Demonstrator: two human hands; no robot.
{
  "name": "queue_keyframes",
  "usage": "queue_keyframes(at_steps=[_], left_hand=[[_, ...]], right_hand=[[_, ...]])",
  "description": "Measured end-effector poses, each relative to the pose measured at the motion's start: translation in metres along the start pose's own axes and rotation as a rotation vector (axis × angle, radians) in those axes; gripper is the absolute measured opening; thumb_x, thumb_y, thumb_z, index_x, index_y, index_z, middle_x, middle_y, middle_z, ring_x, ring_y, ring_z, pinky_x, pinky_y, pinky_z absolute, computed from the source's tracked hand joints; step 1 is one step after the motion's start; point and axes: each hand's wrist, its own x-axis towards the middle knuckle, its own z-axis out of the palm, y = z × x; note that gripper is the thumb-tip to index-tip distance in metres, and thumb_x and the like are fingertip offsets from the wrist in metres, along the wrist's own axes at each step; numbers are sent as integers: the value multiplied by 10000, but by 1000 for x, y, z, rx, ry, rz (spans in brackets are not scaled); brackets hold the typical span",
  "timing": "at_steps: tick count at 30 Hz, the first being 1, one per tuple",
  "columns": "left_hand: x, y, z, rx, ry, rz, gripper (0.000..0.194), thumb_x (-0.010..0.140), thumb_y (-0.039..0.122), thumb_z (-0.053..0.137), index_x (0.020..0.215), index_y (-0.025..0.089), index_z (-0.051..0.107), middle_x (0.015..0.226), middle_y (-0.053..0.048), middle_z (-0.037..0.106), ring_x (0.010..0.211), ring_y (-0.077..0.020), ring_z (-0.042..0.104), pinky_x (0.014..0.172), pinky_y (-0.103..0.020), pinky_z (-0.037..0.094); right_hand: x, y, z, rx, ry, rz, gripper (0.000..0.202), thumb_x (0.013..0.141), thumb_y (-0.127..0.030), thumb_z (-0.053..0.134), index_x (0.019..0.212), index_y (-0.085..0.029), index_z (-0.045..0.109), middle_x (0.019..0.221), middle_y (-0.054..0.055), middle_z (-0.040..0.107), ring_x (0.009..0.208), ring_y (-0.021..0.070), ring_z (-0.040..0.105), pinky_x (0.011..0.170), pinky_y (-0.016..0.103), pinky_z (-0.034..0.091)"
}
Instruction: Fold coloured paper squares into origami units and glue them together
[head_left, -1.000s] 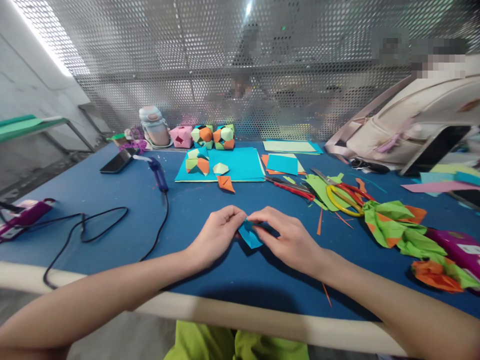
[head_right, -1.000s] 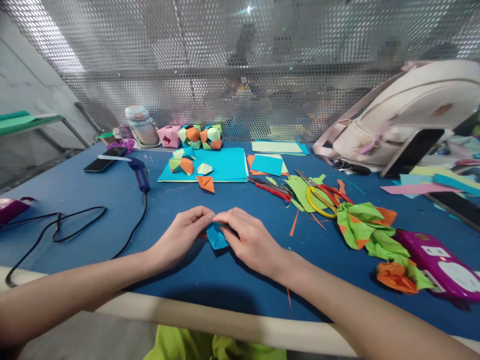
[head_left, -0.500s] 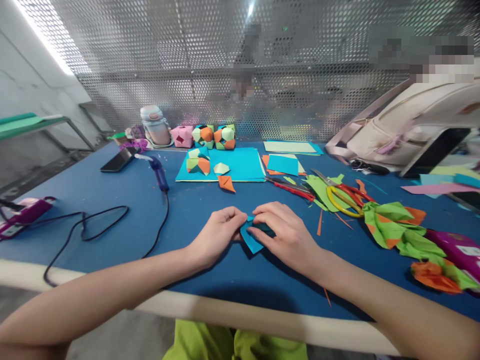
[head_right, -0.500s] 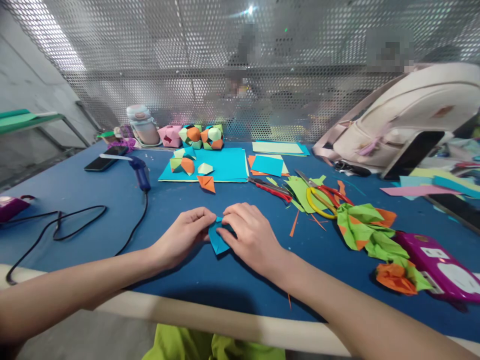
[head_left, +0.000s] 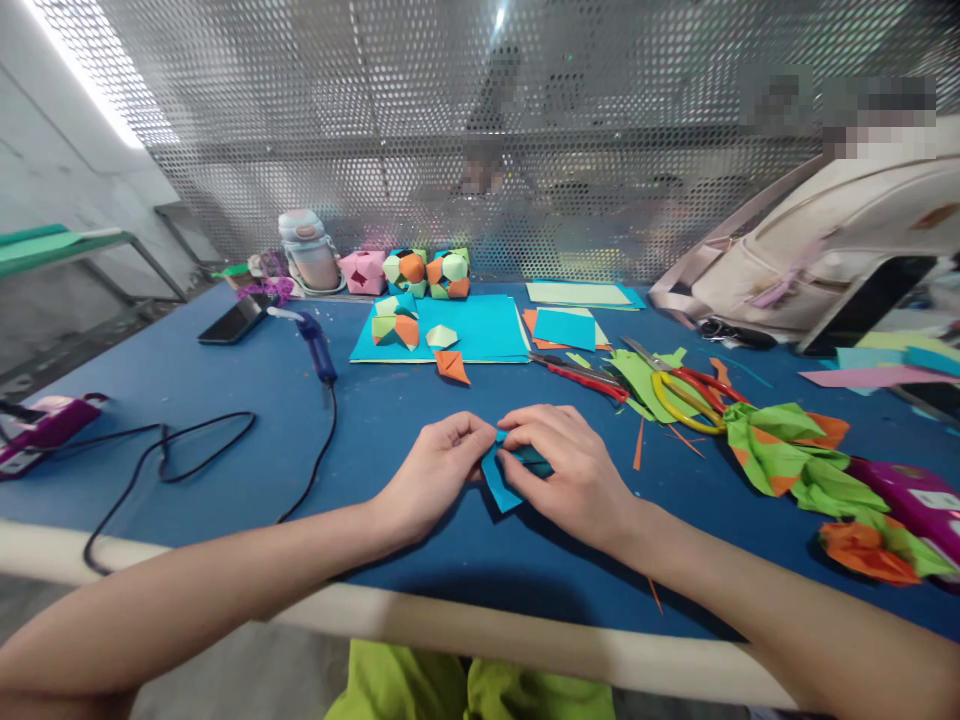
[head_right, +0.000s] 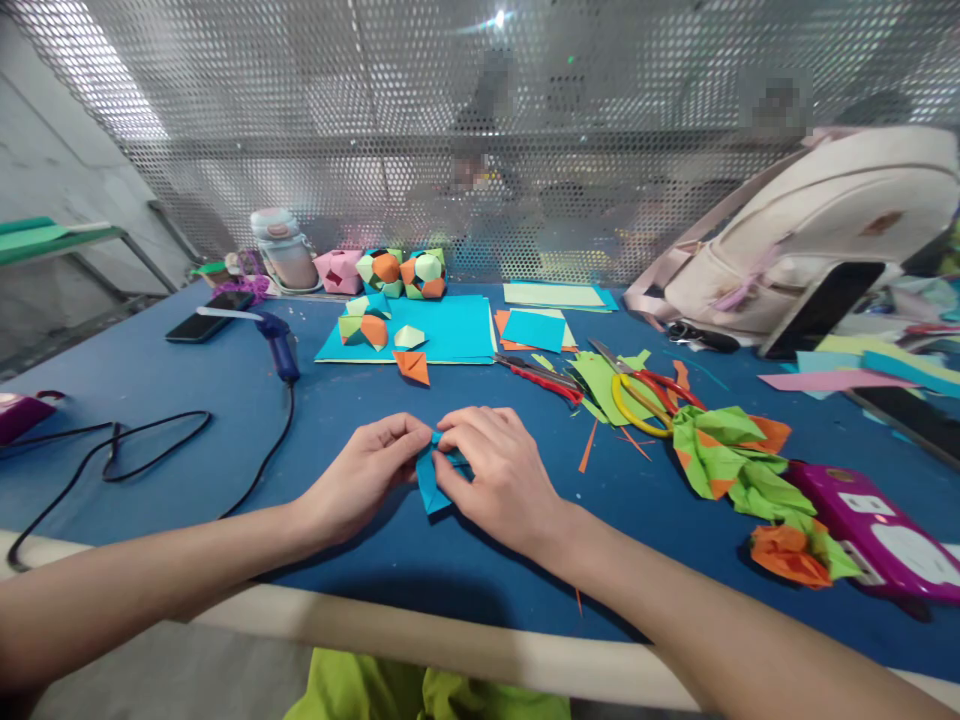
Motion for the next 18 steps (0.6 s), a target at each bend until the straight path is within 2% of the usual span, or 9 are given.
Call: queue_keyframes(at_steps=[3,6,9,15,18], left_hand=[[2,-1,-3,22,14,18,257,760,379,575,672,146,517,580,56,399,514,-58,331,485,-185,282],[4,-2,-6,58,15,55,255,778,376,557,676,145,528,589,50,402,537,-67,344,501,-192,288],[5,-3,-7,119,8,93,250,788,369,543,692,139,558,621,32,447,585,-82,390,550,-204,326],[7,-2,-7,195,19,107,254,796,361,531,696,133,582,631,23,478,592,-86,394,546,-207,329],[6,-1,-6,173,49,122,196,788,328,543,834,144,593,764,4,548,658,-92,461,582,-201,377]], right_hand=[[3,-2,-5,160,-7,182,66,845,-200,513,873,-185,571,886,62,642,842,175,596,745,313,450],[7,0,-9,276,-102,327,126,858,-211,494,868,-191,618,845,44,635,794,159,593,710,280,465],[10,2,-12,349,-168,394,158,842,-182,508,793,-188,658,791,25,642,742,143,597,665,255,461],[9,2,-13,406,-182,479,151,786,-177,572,703,-184,697,688,-6,625,636,115,565,605,232,435],[8,3,-11,440,-158,539,149,776,-201,579,704,-182,709,686,-2,628,626,118,562,599,239,431]])
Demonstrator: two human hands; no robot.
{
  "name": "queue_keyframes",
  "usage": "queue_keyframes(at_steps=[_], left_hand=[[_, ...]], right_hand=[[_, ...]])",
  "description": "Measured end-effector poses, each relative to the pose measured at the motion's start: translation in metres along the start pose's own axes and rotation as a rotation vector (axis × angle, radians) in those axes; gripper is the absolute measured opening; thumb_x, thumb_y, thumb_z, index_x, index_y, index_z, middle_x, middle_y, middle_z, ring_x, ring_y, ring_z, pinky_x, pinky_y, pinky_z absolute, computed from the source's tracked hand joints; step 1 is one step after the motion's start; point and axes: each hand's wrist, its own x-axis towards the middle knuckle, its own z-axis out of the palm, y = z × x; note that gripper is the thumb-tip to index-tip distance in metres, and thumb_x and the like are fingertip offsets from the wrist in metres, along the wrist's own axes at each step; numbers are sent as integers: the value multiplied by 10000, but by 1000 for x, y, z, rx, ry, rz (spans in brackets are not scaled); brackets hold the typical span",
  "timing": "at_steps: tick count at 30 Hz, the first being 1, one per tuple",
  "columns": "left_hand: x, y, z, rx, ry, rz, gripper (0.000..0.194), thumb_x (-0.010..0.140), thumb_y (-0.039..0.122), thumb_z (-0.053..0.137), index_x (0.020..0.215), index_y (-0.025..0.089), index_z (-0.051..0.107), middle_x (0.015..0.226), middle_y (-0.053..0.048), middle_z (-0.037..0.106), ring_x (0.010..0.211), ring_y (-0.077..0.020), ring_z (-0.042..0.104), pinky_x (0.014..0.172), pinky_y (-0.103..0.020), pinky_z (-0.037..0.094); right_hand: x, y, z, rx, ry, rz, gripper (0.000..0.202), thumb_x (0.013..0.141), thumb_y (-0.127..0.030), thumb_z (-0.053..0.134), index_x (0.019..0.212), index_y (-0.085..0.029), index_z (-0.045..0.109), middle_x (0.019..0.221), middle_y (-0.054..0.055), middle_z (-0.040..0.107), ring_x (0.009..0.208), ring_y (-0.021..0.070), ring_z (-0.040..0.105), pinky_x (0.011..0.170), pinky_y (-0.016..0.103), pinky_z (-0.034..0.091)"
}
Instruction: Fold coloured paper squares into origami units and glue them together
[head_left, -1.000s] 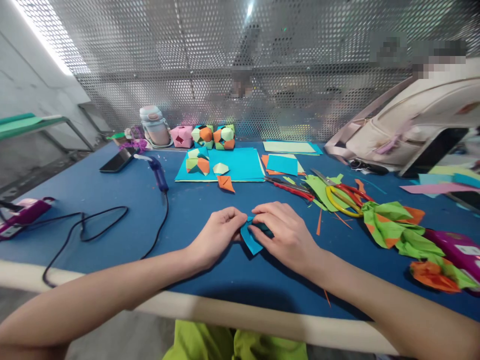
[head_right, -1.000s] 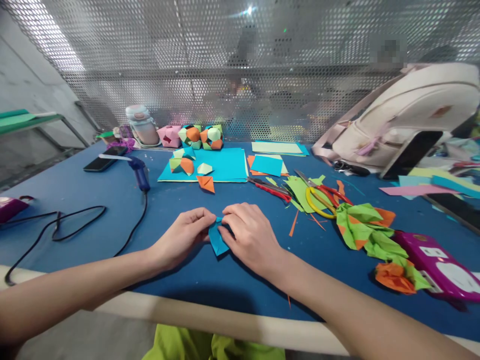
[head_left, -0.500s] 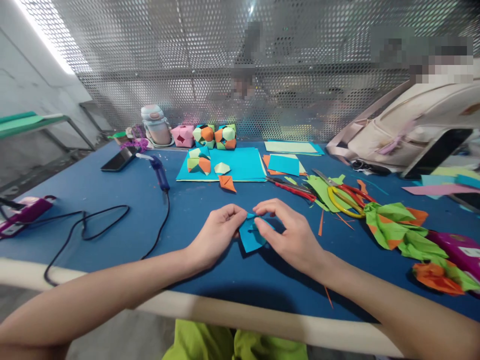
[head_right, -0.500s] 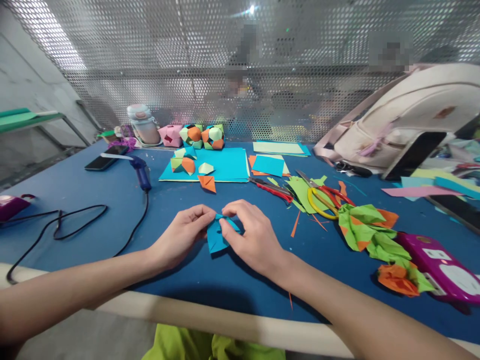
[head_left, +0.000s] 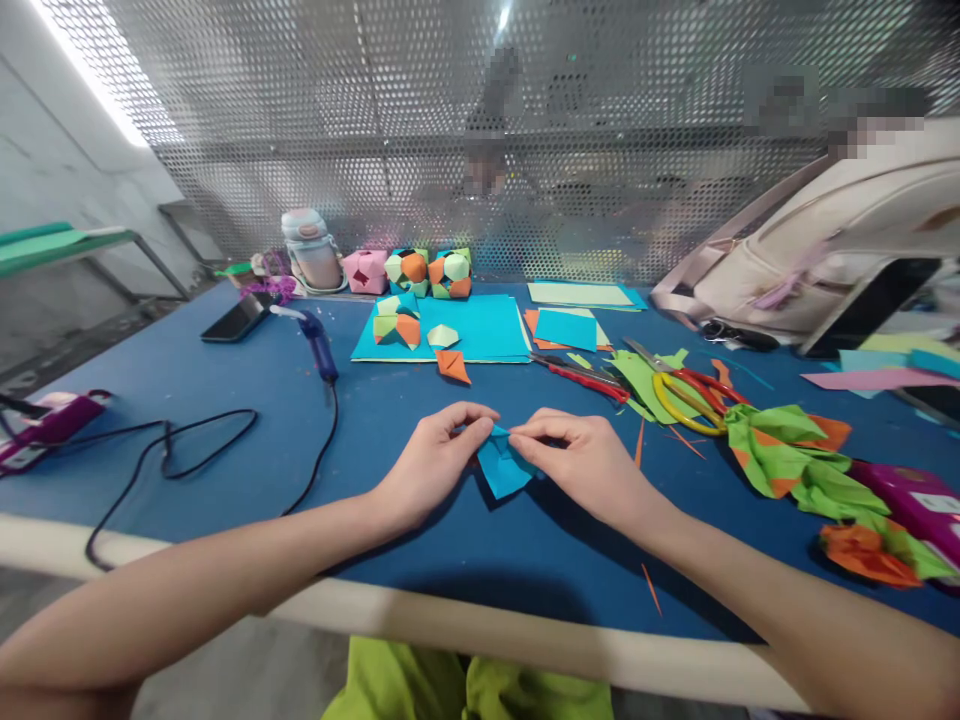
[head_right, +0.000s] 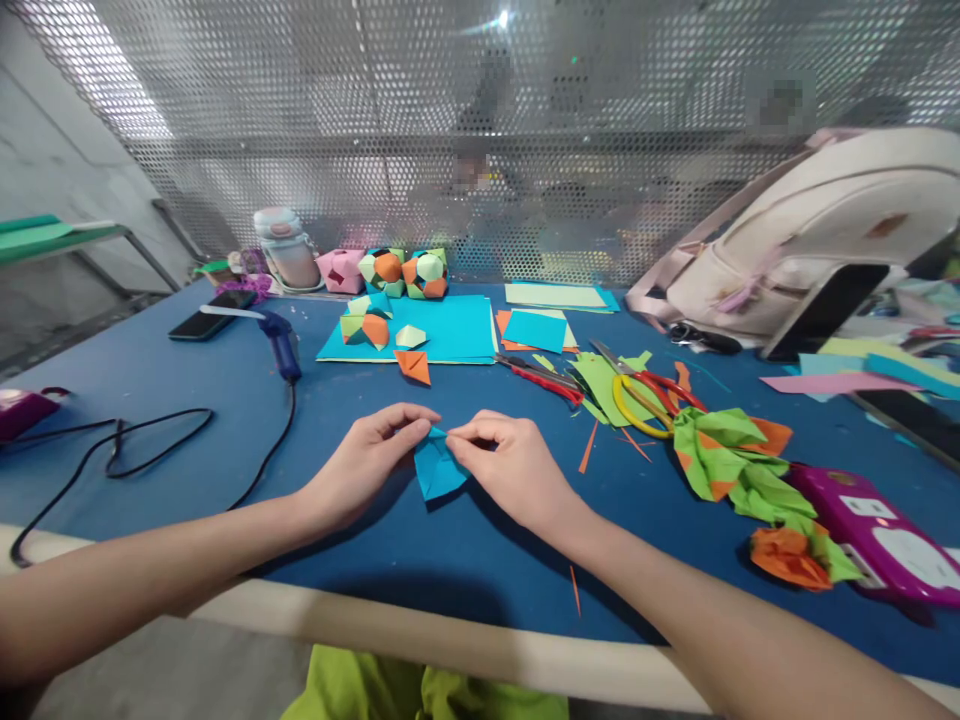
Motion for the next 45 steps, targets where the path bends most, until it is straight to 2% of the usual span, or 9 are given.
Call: queue_keyframes(at_steps=[2,7,10,13,17,20,26,37,45], left_hand=[[-1,1,0,-30,21,20,180,778,284,551,910,162,551,870,-8,568,691,-92,502,606,-203,411],[-7,3,0,85,12,175,42,761,163,528,781,164,491,1062,-54,563,846,-120,565,735,-239,461],[-9,3,-1,142,46,257,66,779,147,501,838,176,506,1119,-63,540,932,-138,568,807,-268,474],[-11,4,-1,252,36,324,84,789,144,487,812,178,560,1121,-72,541,992,-163,561,765,-247,489],[-13,5,-1,389,19,278,165,792,160,490,846,173,646,1208,-94,524,924,-167,598,650,-228,495],[-13,6,1,363,39,243,217,809,201,499,955,163,656,1253,-105,524,1001,-191,591,723,-252,511],[-13,4,3,311,97,242,219,804,243,530,961,164,660,1288,-107,523,1071,-226,572,748,-281,526],[-14,5,3,218,144,261,112,779,244,576,731,158,630,1134,-95,582,975,-183,595,687,-237,495],[-13,5,3,226,177,304,142,778,200,549,646,154,527,828,-29,584,744,-114,565,642,-218,450]], right_hand=[[1,2,1,32,35,37,149,772,-233,586,723,-176,714,691,5,635,631,126,564,598,248,430],[2,8,4,95,86,54,180,778,-291,588,739,-170,716,705,14,634,647,137,563,582,251,419],[2,10,4,99,109,48,193,783,-309,585,743,-177,720,703,14,628,642,137,557,565,249,413],[2,10,4,83,142,45,198,784,-320,586,754,-182,724,707,14,630,645,140,560,567,250,418],[1,8,4,46,169,11,199,796,-308,574,732,-174,706,693,10,615,633,134,554,568,246,421],[-1,5,5,14,185,-48,194,810,-287,562,708,-171,681,676,4,586,617,123,536,564,237,423],[-4,-2,9,-9,226,-180,190,827,-262,545,706,-178,665,681,18,604,620,130,553,588,250,466],[-6,-2,13,-9,225,-242,154,832,-212,552,761,-189,687,709,18,623,641,127,570,596,244,478],[-9,-6,17,-15,198,-345,159,841,-170,542,836,-201,698,743,23,633,682,133,585,624,259,476]])
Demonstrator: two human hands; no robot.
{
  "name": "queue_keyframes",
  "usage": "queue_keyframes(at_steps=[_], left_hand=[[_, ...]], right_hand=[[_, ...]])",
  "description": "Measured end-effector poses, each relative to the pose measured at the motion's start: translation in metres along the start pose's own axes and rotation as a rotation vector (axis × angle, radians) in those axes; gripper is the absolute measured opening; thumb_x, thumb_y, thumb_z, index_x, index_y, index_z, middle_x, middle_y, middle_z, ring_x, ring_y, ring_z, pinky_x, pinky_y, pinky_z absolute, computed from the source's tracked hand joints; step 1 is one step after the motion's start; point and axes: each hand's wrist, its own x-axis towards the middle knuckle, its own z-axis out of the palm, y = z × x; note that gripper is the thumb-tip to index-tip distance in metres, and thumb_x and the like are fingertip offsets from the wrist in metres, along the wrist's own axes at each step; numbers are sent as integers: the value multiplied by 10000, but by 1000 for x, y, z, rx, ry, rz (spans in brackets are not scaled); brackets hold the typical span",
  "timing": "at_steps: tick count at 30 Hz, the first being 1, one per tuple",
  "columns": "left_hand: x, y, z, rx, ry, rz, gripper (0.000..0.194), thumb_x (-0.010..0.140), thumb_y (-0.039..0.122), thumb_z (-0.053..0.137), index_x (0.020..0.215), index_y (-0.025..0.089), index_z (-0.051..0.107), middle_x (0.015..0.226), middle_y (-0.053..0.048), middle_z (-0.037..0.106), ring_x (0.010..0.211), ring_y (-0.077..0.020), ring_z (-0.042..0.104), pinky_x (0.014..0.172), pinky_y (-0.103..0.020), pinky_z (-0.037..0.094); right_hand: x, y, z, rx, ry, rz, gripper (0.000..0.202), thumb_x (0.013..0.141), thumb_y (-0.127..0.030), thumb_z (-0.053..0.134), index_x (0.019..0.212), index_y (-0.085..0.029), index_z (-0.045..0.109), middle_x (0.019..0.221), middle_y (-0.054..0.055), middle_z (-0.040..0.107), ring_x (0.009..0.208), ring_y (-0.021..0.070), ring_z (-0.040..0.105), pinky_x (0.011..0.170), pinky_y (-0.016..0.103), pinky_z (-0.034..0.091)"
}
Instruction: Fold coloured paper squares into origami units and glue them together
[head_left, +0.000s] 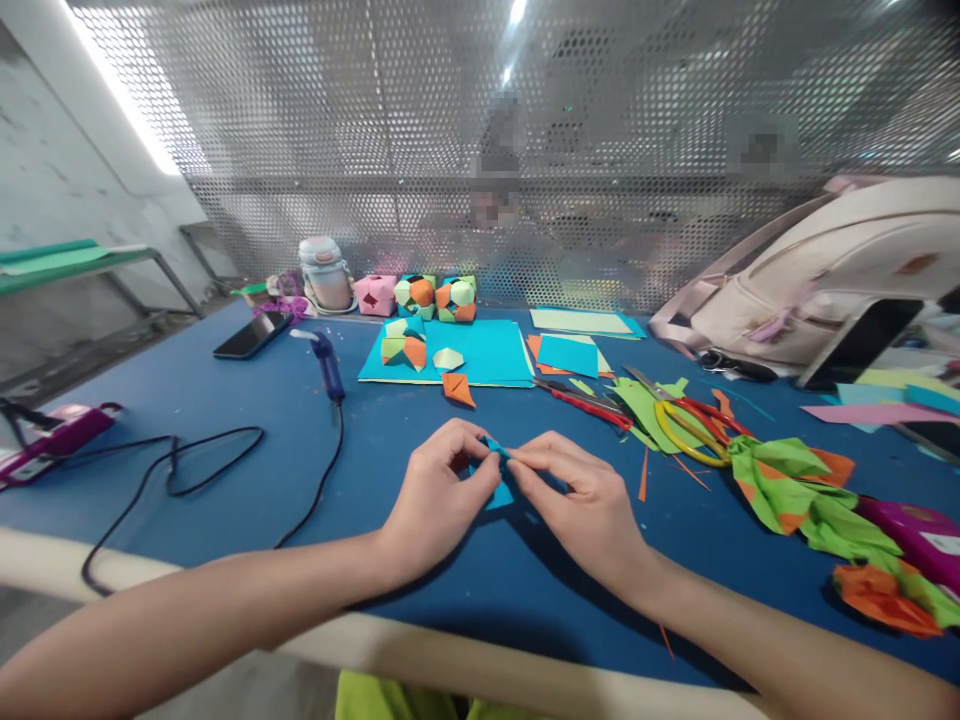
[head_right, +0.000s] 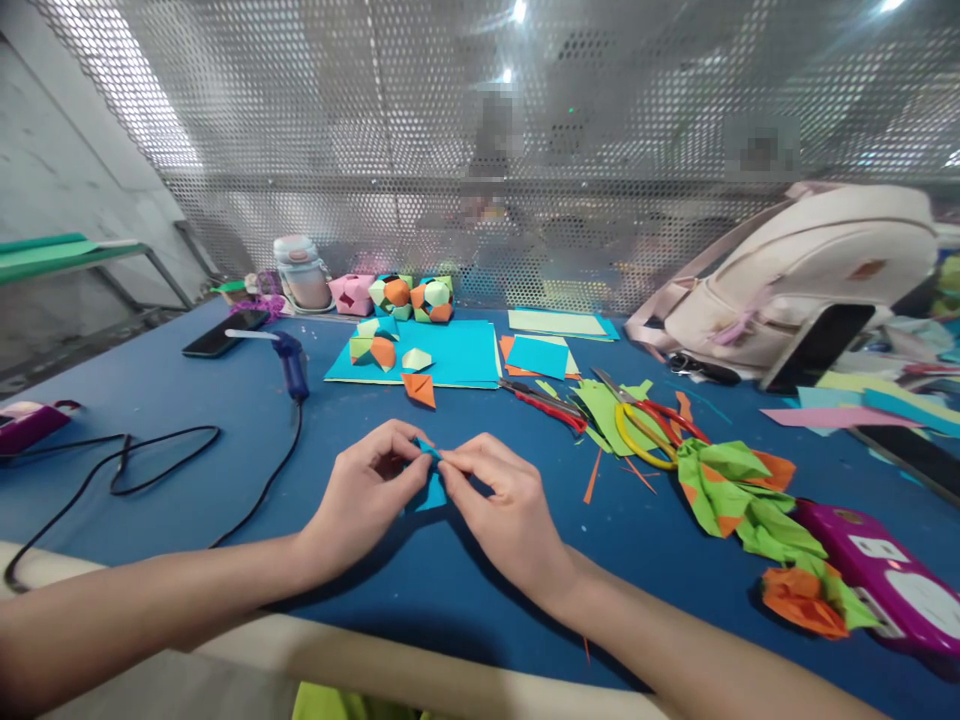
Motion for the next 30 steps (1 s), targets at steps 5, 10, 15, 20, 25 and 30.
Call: queue_keyframes(at_steps=[5,10,15,20,25,30], left_hand=[[0,-3,0,28,2,26,118,755,168,560,646,155,516,783,-15,570,735,-112,554,654,-218,441],[-2,-6,1,35,-3,80,109,745,161,567,646,153,521,767,-16,570,740,-115,559,675,-225,445],[0,-5,4,-92,30,-27,116,731,200,601,766,168,494,791,-8,585,730,-110,562,662,-219,458],[5,1,-1,-68,-98,-127,164,756,285,602,837,145,630,773,-18,653,700,-117,568,636,-210,443],[6,1,-5,6,-117,-116,199,797,284,562,749,141,692,749,-13,695,709,-131,593,645,-203,446],[8,-2,-5,23,-76,-113,201,793,289,571,771,143,709,771,-18,712,718,-143,611,656,-211,456]], right_hand=[[-1,-1,1,-3,-9,2,119,834,-173,558,822,-180,676,742,27,636,680,131,586,621,256,472],[1,0,2,-55,32,-11,117,811,-125,564,755,-168,657,688,13,618,631,115,564,593,243,454],[3,1,0,-68,34,-24,131,808,-114,554,736,-159,653,647,10,585,591,107,541,558,234,434],[4,1,-2,-86,30,-54,135,812,-122,548,748,-165,658,655,11,581,592,106,541,558,233,434],[4,4,-3,-75,-9,-56,144,832,-146,532,785,-183,663,704,20,612,637,118,567,593,243,457],[3,10,-3,-85,-8,-23,146,825,-195,562,931,-183,663,830,47,635,720,141,589,649,269,489]])
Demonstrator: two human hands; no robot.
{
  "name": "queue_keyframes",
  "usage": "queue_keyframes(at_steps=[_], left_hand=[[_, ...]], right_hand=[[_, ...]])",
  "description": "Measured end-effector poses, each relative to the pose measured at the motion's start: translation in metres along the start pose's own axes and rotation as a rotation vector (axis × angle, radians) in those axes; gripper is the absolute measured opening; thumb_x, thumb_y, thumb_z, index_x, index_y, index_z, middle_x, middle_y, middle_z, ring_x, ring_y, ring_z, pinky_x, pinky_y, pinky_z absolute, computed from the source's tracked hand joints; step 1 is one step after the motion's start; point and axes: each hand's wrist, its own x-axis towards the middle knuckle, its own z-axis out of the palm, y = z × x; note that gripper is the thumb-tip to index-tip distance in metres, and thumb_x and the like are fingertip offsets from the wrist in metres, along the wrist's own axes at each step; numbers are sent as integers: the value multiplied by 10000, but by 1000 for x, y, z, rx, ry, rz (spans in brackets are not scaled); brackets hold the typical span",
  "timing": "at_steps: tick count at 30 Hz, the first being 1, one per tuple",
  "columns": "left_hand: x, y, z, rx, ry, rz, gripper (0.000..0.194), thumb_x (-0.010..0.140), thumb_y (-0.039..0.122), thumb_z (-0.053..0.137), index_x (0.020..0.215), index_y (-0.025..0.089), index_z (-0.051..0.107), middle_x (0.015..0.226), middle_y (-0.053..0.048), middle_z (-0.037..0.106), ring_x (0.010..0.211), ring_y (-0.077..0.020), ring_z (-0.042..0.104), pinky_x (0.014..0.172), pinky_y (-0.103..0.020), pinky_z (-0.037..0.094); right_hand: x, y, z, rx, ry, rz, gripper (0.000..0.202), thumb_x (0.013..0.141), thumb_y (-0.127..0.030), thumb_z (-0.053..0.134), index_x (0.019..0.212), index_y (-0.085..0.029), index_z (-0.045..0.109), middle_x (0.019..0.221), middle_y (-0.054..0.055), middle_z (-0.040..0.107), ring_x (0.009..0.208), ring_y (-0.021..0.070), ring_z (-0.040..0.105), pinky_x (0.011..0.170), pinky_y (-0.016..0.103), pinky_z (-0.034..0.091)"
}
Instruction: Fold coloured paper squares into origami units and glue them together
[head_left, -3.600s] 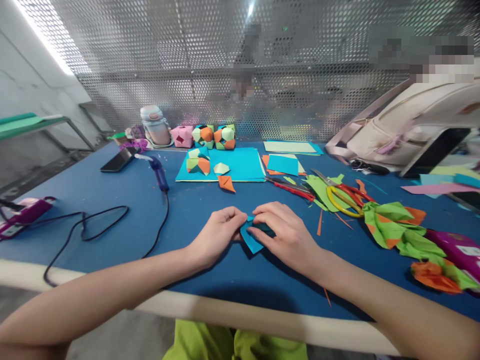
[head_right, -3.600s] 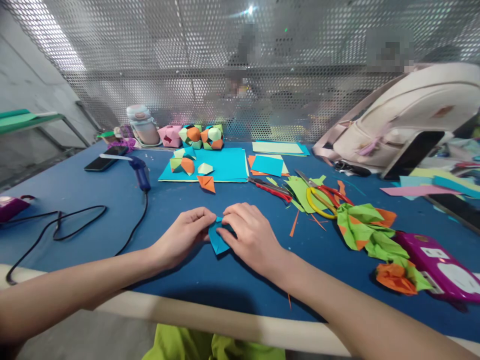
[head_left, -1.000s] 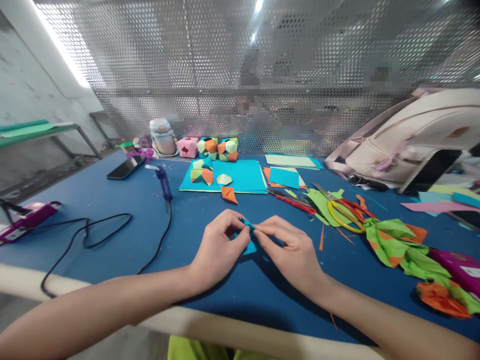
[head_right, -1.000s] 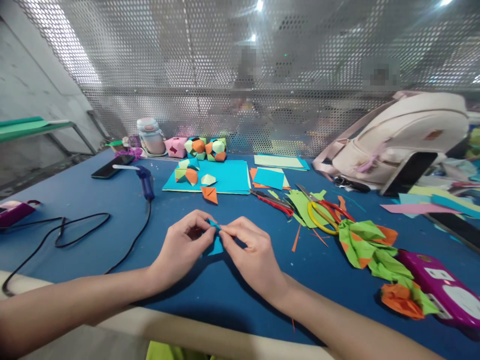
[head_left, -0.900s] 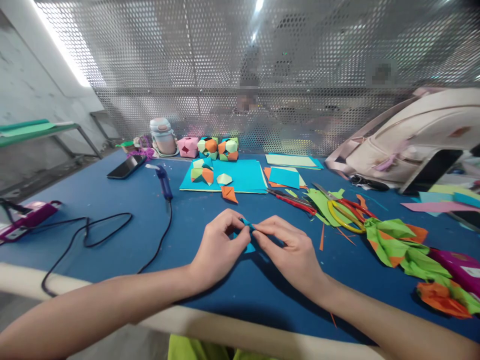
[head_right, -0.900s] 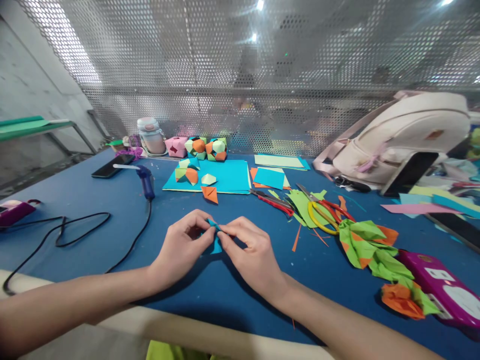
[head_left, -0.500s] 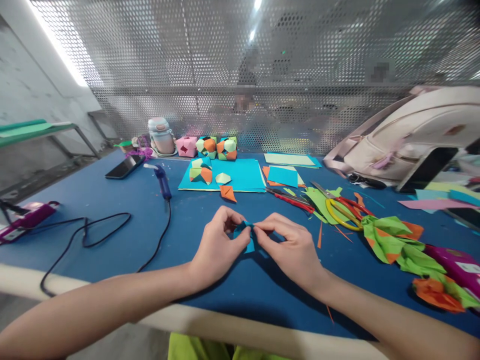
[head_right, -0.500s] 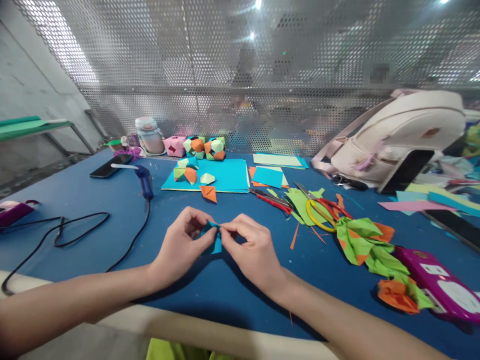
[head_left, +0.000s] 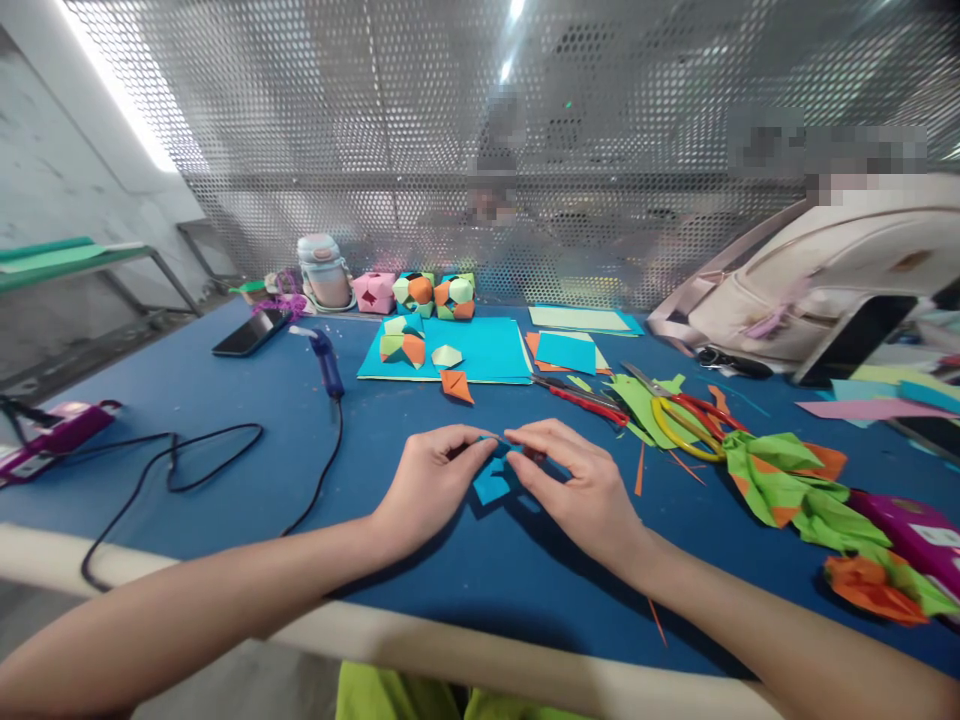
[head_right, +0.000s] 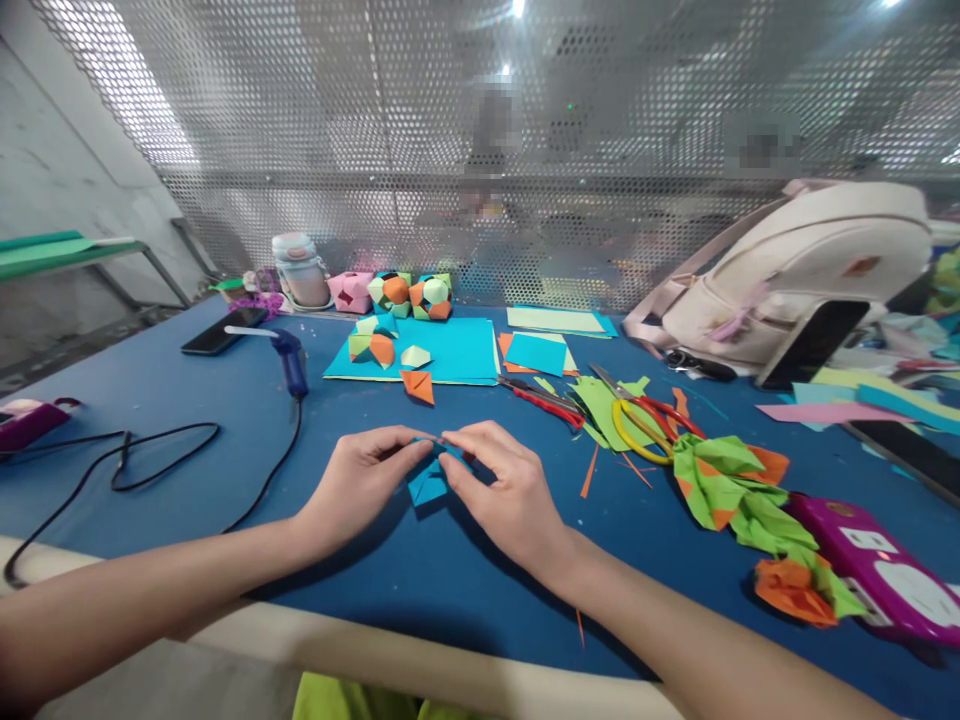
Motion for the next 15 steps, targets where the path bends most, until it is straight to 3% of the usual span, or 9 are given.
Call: queue_keyframes(at_steps=[6,15], left_hand=[[0,0,0,-34,-15,-27,217,788,313,573,758,140,700,763,-20,696,719,-144,590,661,-221,445],[-1,5,-2,-57,-56,-41,267,824,352,507,691,140,601,645,21,524,628,-96,441,603,-202,373]], right_hand=[[1,5,0,-24,-19,16,133,846,-178,532,784,-184,650,718,25,627,662,131,583,628,255,466],[2,5,-1,-84,-29,-77,141,847,-148,517,753,-182,617,656,12,576,598,114,541,575,237,437]])
